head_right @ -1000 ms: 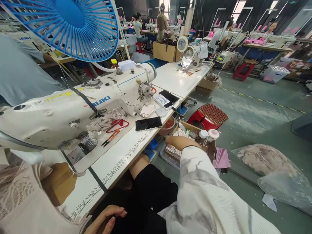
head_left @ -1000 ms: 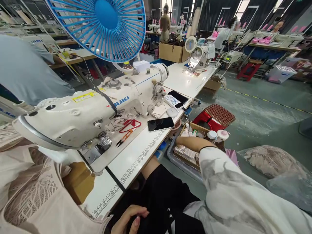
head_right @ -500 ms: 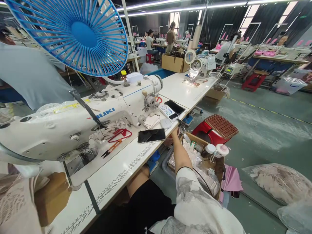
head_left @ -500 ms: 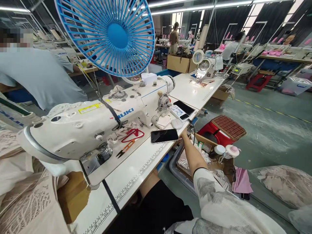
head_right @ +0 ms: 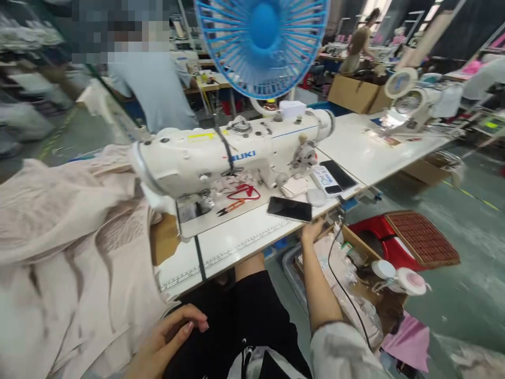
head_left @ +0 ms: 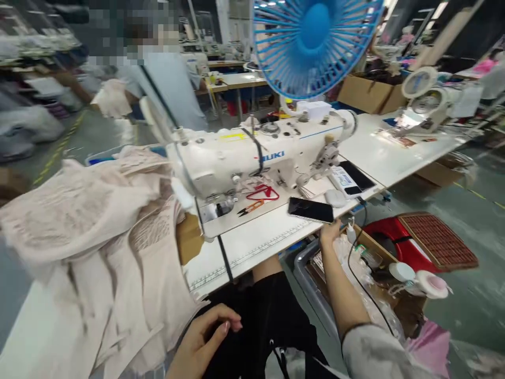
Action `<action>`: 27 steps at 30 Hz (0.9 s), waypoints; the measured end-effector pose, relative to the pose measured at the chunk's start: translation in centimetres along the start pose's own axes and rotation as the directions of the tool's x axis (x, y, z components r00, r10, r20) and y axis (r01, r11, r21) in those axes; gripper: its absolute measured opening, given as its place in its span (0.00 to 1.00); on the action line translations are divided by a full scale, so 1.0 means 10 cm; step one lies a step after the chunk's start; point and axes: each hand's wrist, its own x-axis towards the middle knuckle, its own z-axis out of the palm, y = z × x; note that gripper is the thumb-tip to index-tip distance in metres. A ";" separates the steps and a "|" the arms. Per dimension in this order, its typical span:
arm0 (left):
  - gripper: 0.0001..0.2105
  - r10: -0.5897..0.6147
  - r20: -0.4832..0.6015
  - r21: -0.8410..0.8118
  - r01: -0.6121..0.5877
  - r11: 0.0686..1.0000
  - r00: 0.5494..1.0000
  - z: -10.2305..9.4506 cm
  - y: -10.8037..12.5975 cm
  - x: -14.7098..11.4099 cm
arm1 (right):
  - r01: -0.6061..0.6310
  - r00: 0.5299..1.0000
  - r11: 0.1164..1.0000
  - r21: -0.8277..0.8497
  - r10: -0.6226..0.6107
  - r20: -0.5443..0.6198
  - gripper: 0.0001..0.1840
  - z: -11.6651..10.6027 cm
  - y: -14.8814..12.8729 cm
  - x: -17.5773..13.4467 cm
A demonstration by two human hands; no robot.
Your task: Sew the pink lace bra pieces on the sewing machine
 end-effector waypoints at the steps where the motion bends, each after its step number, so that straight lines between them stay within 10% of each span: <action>1: 0.20 0.027 -0.021 0.005 -0.027 1.000 0.999 -0.06 0.03 -0.01 | 0.004 0.998 1.000 0.028 -0.002 -0.057 0.18 -0.02 0.00 -0.14; 6: 0.13 0.208 -0.205 0.190 -0.169 0.967 0.957 -0.32 0.07 -0.01 | 0.204 0.943 0.956 0.210 -0.134 -0.306 0.09 -0.21 -0.60 -0.49; 9: 0.09 0.450 -0.284 0.496 -0.272 0.825 0.847 -0.38 -0.08 0.08 | 0.686 0.728 0.596 0.417 -0.550 -0.409 0.09 -0.15 -1.59 -0.39; 12: 0.10 0.616 -0.270 0.796 -0.188 0.575 0.740 -0.39 -0.24 0.17 | 0.864 0.355 0.328 0.381 -0.935 0.000 0.12 0.24 -2.77 -0.22; 15: 0.12 0.649 -0.267 0.936 0.033 0.349 0.713 -0.41 -0.32 0.18 | 0.932 0.178 0.299 0.204 -0.869 0.462 0.15 0.88 -3.71 -0.06; 20: 0.15 0.629 -0.233 0.970 0.132 0.203 0.742 -0.49 -0.33 0.06 | 0.957 0.226 0.240 -0.164 -0.258 0.939 0.20 1.67 -4.24 0.11; 27: 0.16 0.618 -0.211 0.971 0.087 0.225 0.758 -0.58 -0.35 -0.01 | 0.981 0.171 0.116 -0.155 -0.152 0.973 0.17 1.70 -4.28 0.10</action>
